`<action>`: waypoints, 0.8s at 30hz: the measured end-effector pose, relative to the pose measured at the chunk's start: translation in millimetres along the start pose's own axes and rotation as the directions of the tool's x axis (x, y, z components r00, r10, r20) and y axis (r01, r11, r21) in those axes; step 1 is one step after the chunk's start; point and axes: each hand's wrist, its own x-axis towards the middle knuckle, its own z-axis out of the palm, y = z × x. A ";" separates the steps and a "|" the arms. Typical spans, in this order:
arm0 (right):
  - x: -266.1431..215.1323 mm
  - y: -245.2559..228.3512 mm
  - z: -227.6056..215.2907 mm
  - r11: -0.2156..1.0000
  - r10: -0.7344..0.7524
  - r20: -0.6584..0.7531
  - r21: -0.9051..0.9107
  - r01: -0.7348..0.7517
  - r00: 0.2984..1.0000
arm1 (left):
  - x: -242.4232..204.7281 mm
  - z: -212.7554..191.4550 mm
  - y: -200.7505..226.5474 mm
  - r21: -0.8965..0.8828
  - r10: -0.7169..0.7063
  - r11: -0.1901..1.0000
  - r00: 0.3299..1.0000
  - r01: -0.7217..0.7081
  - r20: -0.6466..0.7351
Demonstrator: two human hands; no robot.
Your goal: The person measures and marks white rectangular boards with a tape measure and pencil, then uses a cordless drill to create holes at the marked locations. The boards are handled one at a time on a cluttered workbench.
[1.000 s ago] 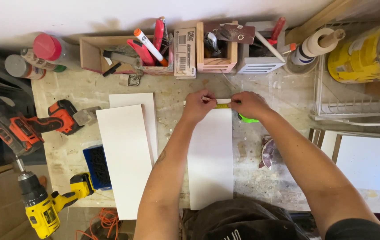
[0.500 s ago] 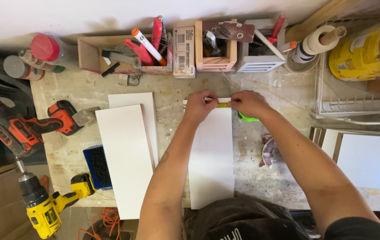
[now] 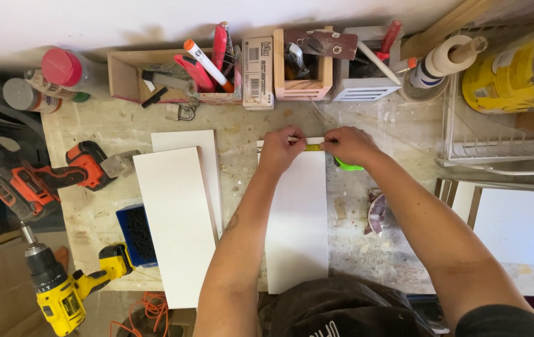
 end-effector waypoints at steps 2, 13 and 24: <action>1.0 0.7 0.6 1.000 0.002 -0.001 0.003 -0.002 1.000 | 0.4 -0.1 3.4 -0.009 -0.012 1.000 1.000 0.011 -0.009; -43.4 -0.6 0.1 0.963 -0.213 0.073 0.182 0.197 0.974 | -74.1 -49.5 38.5 -0.527 -0.060 0.841 0.946 -0.125 -0.320; -167.1 36.5 105.0 0.923 -0.343 0.362 0.303 0.238 0.867 | -313.8 2.5 -38.8 -0.174 -0.237 0.965 0.933 0.195 -0.269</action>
